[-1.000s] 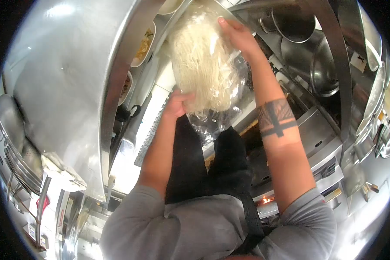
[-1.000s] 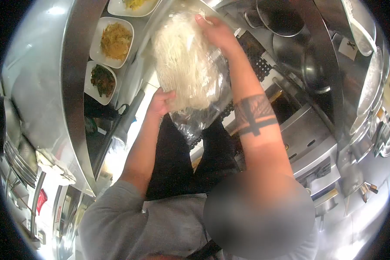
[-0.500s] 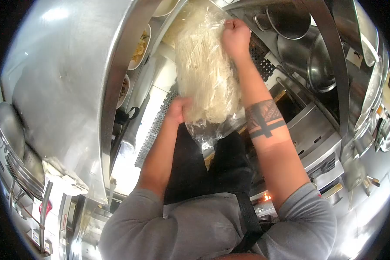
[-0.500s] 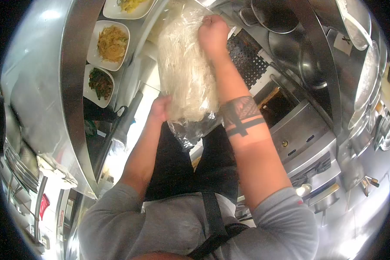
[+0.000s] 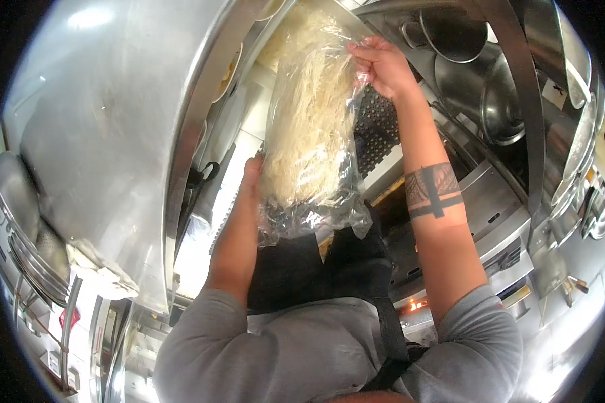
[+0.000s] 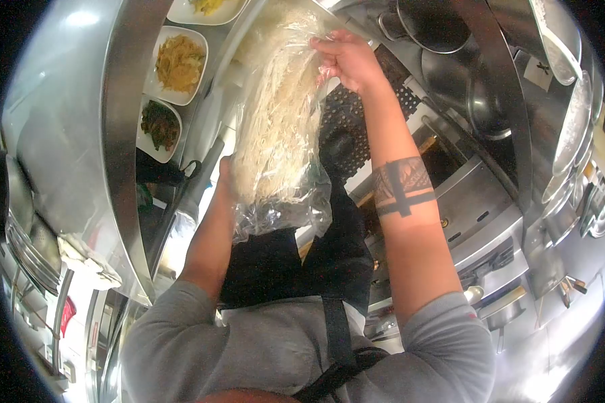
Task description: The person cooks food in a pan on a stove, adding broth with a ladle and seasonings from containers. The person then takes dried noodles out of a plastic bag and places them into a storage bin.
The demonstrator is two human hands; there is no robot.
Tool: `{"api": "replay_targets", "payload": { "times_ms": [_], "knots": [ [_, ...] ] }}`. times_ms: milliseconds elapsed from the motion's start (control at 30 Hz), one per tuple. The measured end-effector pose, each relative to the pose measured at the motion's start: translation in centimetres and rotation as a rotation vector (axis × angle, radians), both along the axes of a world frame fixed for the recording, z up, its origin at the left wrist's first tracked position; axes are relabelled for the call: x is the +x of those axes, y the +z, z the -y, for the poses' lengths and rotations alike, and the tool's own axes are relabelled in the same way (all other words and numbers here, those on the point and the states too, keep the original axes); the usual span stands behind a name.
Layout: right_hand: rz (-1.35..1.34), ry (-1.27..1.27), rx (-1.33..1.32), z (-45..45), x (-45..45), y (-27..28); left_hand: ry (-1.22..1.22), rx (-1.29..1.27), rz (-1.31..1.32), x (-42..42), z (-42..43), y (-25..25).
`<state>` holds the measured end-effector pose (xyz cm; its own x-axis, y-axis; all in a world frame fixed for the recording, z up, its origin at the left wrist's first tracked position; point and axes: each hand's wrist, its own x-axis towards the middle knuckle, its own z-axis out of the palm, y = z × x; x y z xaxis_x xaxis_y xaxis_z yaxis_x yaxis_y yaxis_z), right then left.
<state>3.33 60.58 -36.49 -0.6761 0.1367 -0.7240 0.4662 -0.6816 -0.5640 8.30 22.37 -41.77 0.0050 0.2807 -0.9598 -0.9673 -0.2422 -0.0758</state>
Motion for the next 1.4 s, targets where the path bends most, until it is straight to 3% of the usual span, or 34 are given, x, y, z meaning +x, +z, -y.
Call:
{"api": "replay_targets", "payload": {
  "times_ms": [33,67,100,167,200,267,300,333,400,467,567,667,700,733,800,1000,1067,1133,1167,1200,1333,1400],
  "knots": [
    [0.143,-0.014,0.261,0.7,-0.4,0.5,0.001,0.001,-0.001,0.2,0.6,-0.5],
    [0.139,-0.014,0.263,1.2,-0.1,0.4,-0.108,0.084,-0.067,0.5,1.6,-1.6],
    [0.217,0.060,0.510,1.8,0.6,-0.3,-0.218,0.169,-0.134,0.2,1.4,-1.5],
    [0.347,0.167,0.993,3.3,1.8,-1.9,-0.125,0.256,-0.081,0.0,-1.0,0.2],
    [0.348,0.168,0.994,3.9,2.0,-1.7,-0.034,0.340,-0.024,-0.1,-2.8,1.6],
    [0.373,-0.056,0.792,5.2,2.6,-0.8,-0.045,0.272,-0.070,0.3,-4.4,2.5],
    [0.274,-0.234,0.439,5.5,3.1,-1.9,-0.032,0.255,-0.124,0.6,-4.9,2.6],
    [0.279,-0.237,0.439,5.1,3.9,-2.1,-0.021,0.237,-0.174,0.8,-5.2,2.8],
    [0.208,-0.301,0.103,4.2,4.4,-0.2,-0.011,0.254,-0.122,0.9,-4.1,2.1],
    [0.222,-0.288,0.159,3.8,4.5,0.5,-0.002,0.276,-0.083,0.7,-3.7,1.7],
    [0.197,0.390,0.554,2.9,5.5,1.3,-0.039,0.212,-0.175,0.7,-3.2,2.7],
    [0.203,0.391,0.762,4.9,5.5,2.8,-0.080,0.171,-0.116,-0.1,-3.5,3.4],
    [0.050,0.133,0.952,7.5,7.0,0.6,-0.116,0.130,-0.162,0.1,-4.4,4.0],
    [-0.036,0.155,1.089,9.0,7.9,0.5,-0.152,0.089,-0.205,0.5,-5.1,4.5],
    [0.153,0.237,0.825,9.4,8.1,2.8,-0.124,0.063,-0.197,1.0,-5.7,5.1],
    [0.024,0.140,0.923,9.7,10.0,4.6,-0.042,0.191,-0.241,0.7,-4.8,4.5],
    [0.044,0.137,0.809,8.6,10.3,4.1,-0.061,0.183,-0.246,1.2,-5.2,4.5],
    [0.181,0.066,0.512,7.7,10.6,3.6,-0.048,0.252,-0.256,1.5,-5.4,3.8],
    [0.081,0.210,0.741,6.7,11.3,4.1,-0.053,0.250,-0.263,1.0,-5.5,3.6],
    [0.073,0.206,0.740,6.4,12.9,4.5,-0.067,0.225,-0.268,0.2,-5.8,3.0],
    [0.262,0.167,0.127,10.2,16.4,6.4,-0.111,0.164,-0.360,-1.2,-9.8,3.5],
    [0.277,0.070,0.518,14.5,15.3,2.6,-0.179,0.168,-0.438,0.6,-12.5,3.7]
  ]
}}
